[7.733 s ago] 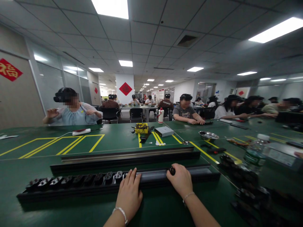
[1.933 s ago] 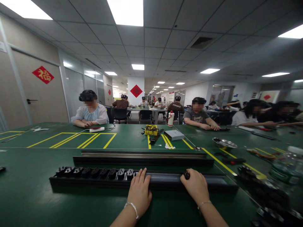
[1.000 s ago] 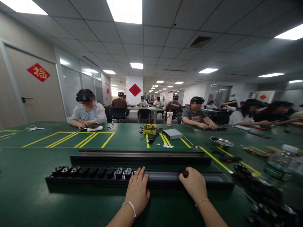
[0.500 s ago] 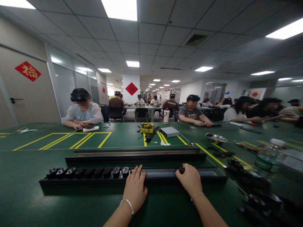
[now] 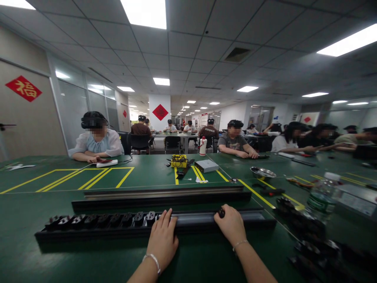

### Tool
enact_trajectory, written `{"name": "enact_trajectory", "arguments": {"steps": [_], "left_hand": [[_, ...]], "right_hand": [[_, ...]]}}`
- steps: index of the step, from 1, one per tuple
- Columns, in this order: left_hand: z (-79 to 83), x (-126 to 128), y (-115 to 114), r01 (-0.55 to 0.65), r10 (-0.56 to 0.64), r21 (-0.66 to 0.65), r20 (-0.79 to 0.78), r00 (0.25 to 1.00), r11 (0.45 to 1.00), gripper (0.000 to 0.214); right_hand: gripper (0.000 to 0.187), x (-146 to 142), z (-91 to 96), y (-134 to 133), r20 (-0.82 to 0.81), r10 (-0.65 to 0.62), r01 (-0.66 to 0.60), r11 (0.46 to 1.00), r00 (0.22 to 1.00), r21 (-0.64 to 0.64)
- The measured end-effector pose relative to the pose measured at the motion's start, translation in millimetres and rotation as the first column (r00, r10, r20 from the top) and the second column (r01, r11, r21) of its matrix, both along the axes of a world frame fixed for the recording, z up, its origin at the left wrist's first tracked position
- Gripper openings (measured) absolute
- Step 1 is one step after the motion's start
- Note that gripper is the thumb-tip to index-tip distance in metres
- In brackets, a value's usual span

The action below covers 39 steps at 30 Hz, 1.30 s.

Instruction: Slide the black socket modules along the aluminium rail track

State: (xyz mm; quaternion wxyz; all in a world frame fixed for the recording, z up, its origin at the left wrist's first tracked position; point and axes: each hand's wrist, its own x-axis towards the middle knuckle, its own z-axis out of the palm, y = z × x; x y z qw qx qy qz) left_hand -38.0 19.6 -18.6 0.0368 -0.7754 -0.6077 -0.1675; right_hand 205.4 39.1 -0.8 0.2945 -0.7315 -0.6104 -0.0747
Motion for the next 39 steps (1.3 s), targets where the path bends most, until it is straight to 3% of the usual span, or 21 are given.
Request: {"name": "enact_trajectory", "arguments": {"steps": [11,21,39], "left_hand": [[2.6,1,0,0.001,-0.001,-0.011,0.001,1.000,1.000,0.054],[5.5,3,-2,-0.012,0.013,-0.047,0.009,1.000,0.999,0.057],[-4.7,-1,3,0.014,-0.015,0.007,0.035,0.999,1.000,0.054]], "right_hand": [[0.011,3,2.3,-1,-0.070,0.024,-0.027,0.998,0.997,-0.051],[0.017,5,4.2,-1,0.018,-0.017,0.018,0.998,1.000,-0.066],[0.017,10,1.6,1,-0.060,0.004,-0.007,0.998,0.998,-0.056]]}}
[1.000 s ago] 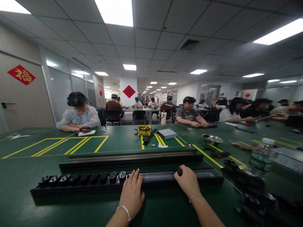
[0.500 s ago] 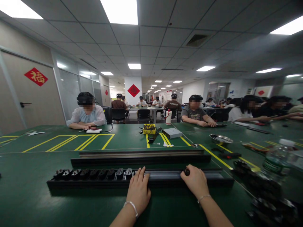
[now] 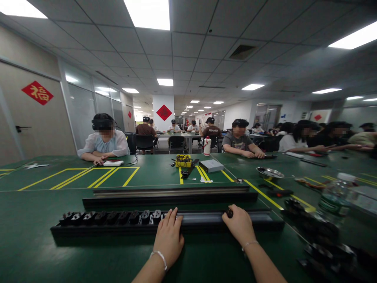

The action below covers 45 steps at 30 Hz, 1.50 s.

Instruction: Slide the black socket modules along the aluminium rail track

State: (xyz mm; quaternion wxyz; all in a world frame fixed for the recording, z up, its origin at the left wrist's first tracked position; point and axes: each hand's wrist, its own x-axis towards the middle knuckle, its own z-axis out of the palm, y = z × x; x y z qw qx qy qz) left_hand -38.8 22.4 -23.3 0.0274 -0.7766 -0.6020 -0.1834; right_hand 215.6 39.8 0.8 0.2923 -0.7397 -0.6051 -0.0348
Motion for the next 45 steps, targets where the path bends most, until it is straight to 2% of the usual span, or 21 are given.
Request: {"name": "enact_trajectory", "arguments": {"steps": [13,19,28,45], "left_hand": [[-2.0,-2,1,0.011,-0.011,0.036,-0.011,1.000,0.999,0.054],[-3.8,-2,2,0.022,-0.021,0.052,-0.004,1.000,0.998,0.054],[0.5,-2,0,0.007,-0.006,0.005,-0.032,0.999,1.000,0.054],[1.6,-1,-1,0.005,-0.004,0.025,-0.027,1.000,1.000,0.053]], "right_hand": [[0.010,4,-3.9,3,-0.007,0.021,-0.021,1.000,1.000,0.014],[0.013,3,1.0,-3,0.015,-0.023,0.023,1.000,1.000,-0.006],[0.016,5,-1.0,-3,0.013,-0.058,0.058,0.998,0.998,0.001],[0.020,11,-5.2,1,-0.011,-0.042,0.042,0.999,0.999,0.026]]}}
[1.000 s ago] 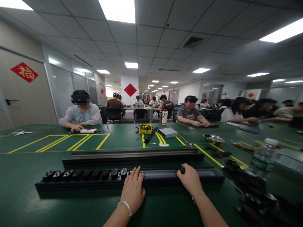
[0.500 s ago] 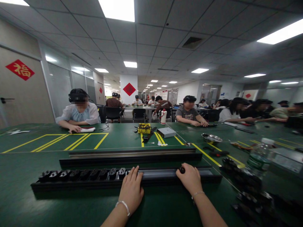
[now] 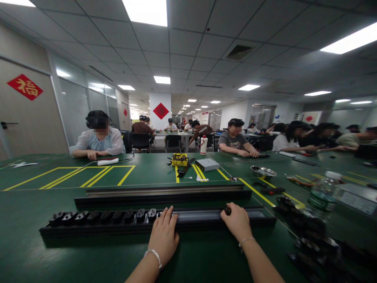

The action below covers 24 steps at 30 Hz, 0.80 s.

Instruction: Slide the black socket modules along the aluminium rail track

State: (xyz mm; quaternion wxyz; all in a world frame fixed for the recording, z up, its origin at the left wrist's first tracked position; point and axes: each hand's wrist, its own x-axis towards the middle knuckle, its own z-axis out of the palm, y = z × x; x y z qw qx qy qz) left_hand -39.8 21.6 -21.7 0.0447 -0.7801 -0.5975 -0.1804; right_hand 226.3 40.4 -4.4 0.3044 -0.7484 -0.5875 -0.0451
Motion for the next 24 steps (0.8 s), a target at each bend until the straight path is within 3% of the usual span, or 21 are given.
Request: {"name": "enact_trajectory", "arguments": {"steps": [17,24], "left_hand": [[5.6,1.4,-3.2,-0.012,0.011,-0.036,-0.015,1.000,0.999,0.054],[0.7,0.1,-1.2,0.010,-0.010,0.013,0.004,1.000,1.000,0.049]], "right_hand": [[0.023,-1.2,2.6,-3.2,-0.038,-0.023,0.022,0.999,0.999,-0.024],[0.025,-0.9,1.2,-2.2,-0.031,-0.035,0.035,0.999,0.999,-0.015]]}}
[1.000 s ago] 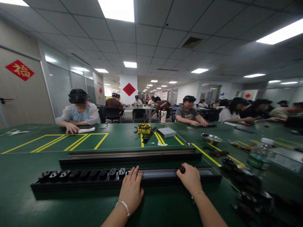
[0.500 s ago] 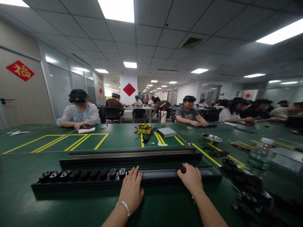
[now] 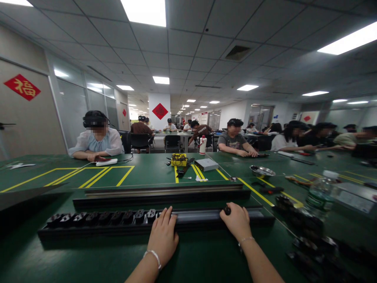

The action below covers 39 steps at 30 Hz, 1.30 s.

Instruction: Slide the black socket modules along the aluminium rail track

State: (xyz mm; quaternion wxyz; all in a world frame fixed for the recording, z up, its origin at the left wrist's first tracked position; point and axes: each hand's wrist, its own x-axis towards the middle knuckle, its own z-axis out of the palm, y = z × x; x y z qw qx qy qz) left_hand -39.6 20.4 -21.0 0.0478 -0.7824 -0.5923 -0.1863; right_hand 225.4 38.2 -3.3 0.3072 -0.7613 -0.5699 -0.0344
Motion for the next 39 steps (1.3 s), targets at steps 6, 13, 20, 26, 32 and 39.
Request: {"name": "enact_trajectory", "arguments": {"steps": [6,13,20,26,32,39], "left_hand": [[1.7,1.4,-0.6,-0.004,0.004,0.004,-0.015,1.000,1.000,0.039],[5.7,2.8,-2.3,-0.016,0.015,-0.018,-0.014,1.000,1.000,0.038],[4.6,2.6,-1.8,-0.023,0.023,-0.003,-0.018,1.000,1.000,0.035],[2.4,2.1,0.8,-0.018,0.018,0.020,0.000,1.000,1.000,0.032],[6.0,6.3,-3.9,-0.042,0.042,0.005,0.006,0.999,0.999,0.028],[4.0,7.0,-3.9,-0.033,0.034,-0.010,0.040,0.999,0.999,0.026]], "right_hand": [[0.025,2.3,-1.5,1.7,-0.015,0.010,-0.010,1.000,1.000,0.002],[0.025,3.0,-2.0,1.9,-0.019,0.014,-0.014,1.000,1.000,0.011],[0.024,1.4,-1.8,0.8,-0.014,0.006,-0.006,1.000,1.000,0.029],[0.023,0.1,-2.3,1.2,-0.019,-0.005,0.005,1.000,1.000,0.025],[0.024,3.5,-4.5,3.9,0.006,-0.009,0.009,0.999,1.000,0.044],[0.027,7.3,-2.3,3.1,0.044,0.019,-0.020,1.000,0.999,0.015]]}}
